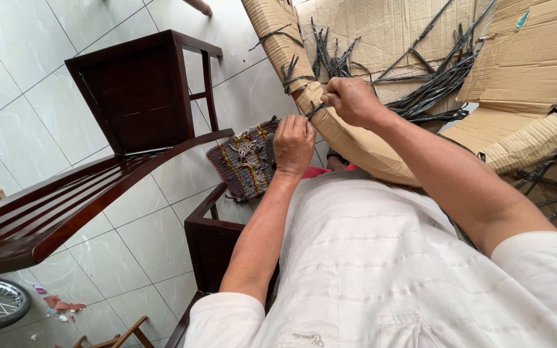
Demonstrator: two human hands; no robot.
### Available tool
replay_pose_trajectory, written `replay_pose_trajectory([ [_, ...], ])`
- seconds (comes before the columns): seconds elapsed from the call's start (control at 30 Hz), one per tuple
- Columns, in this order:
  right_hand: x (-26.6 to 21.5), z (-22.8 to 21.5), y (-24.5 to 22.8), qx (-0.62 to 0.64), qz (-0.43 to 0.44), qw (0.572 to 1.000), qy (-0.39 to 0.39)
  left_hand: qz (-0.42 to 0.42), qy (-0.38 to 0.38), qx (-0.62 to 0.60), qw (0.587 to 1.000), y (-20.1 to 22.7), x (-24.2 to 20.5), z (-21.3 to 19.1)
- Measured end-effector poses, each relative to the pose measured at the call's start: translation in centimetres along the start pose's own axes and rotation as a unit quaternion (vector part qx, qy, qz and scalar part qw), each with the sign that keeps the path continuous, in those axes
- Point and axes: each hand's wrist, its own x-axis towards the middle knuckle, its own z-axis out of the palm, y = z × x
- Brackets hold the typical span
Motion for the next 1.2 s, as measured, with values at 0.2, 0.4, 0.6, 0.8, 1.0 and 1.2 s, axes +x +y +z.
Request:
replay_pose_trajectory([
  [0.2,-2.2,-6.2,0.0,0.201,0.156,0.967,0.012,-0.105,-0.089,-0.115,0.984,0.9,0.2,-2.9],
  [0.4,-7.9,-13.0,8.8,0.294,0.305,0.901,0.092,0.074,-0.012,-0.113,0.991,5.1,2.5,-2.5],
  [0.6,-12.9,-14.8,15.7,0.220,0.421,0.867,0.151,0.127,-0.091,-0.160,0.975,8.6,3.6,1.3],
  [0.8,-17.5,-19.0,11.0,0.061,0.286,0.940,0.174,0.140,-0.161,-0.062,0.975,8.9,3.6,2.3],
  [1.0,-24.0,-18.9,8.9,-0.207,0.260,0.826,0.455,0.139,-0.140,-0.049,0.979,9.0,3.4,2.2],
  [1.2,-25.9,-13.4,11.2,-0.002,0.380,0.830,0.409,0.153,-0.137,-0.056,0.977,9.0,3.4,2.4],
])
